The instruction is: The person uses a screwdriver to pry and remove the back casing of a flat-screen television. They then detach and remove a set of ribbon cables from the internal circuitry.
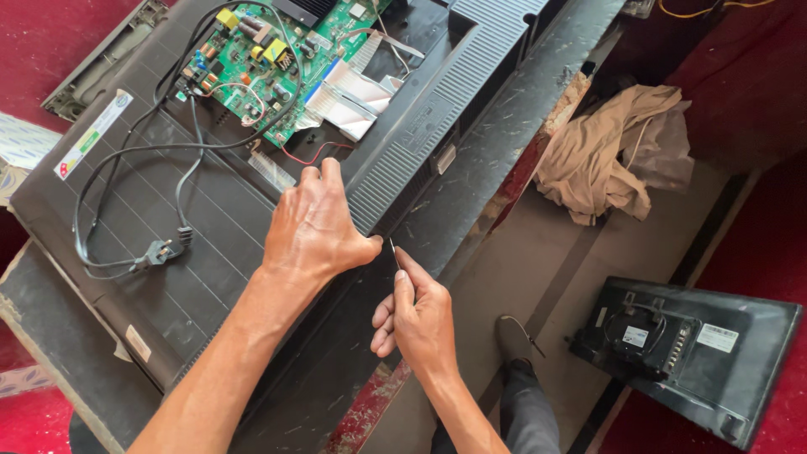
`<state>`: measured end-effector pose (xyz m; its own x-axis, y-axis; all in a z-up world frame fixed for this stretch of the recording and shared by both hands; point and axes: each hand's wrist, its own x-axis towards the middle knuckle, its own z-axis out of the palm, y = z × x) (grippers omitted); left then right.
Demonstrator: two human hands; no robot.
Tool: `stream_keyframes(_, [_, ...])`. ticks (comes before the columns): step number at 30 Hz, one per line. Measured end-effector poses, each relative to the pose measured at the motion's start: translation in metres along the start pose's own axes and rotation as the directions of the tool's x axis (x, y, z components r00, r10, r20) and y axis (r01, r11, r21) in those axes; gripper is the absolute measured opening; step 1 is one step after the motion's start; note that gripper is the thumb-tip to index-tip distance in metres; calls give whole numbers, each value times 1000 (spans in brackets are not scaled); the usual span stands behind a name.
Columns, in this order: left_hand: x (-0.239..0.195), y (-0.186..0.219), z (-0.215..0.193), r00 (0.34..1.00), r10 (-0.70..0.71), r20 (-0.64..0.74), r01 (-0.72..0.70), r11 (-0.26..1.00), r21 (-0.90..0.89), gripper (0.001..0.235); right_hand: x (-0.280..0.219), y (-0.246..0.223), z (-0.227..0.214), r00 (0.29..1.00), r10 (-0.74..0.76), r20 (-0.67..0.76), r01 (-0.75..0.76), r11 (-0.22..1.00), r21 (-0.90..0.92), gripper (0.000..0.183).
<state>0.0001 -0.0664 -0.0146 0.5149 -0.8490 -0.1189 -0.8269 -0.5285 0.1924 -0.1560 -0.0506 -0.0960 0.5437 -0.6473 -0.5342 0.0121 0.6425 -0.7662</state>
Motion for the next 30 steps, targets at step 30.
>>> stream_keyframes(30, [8, 10, 10, 999, -44, -29, 49, 981, 190, 75, 21, -37, -17, 977, 75, 198, -88, 995, 56, 53])
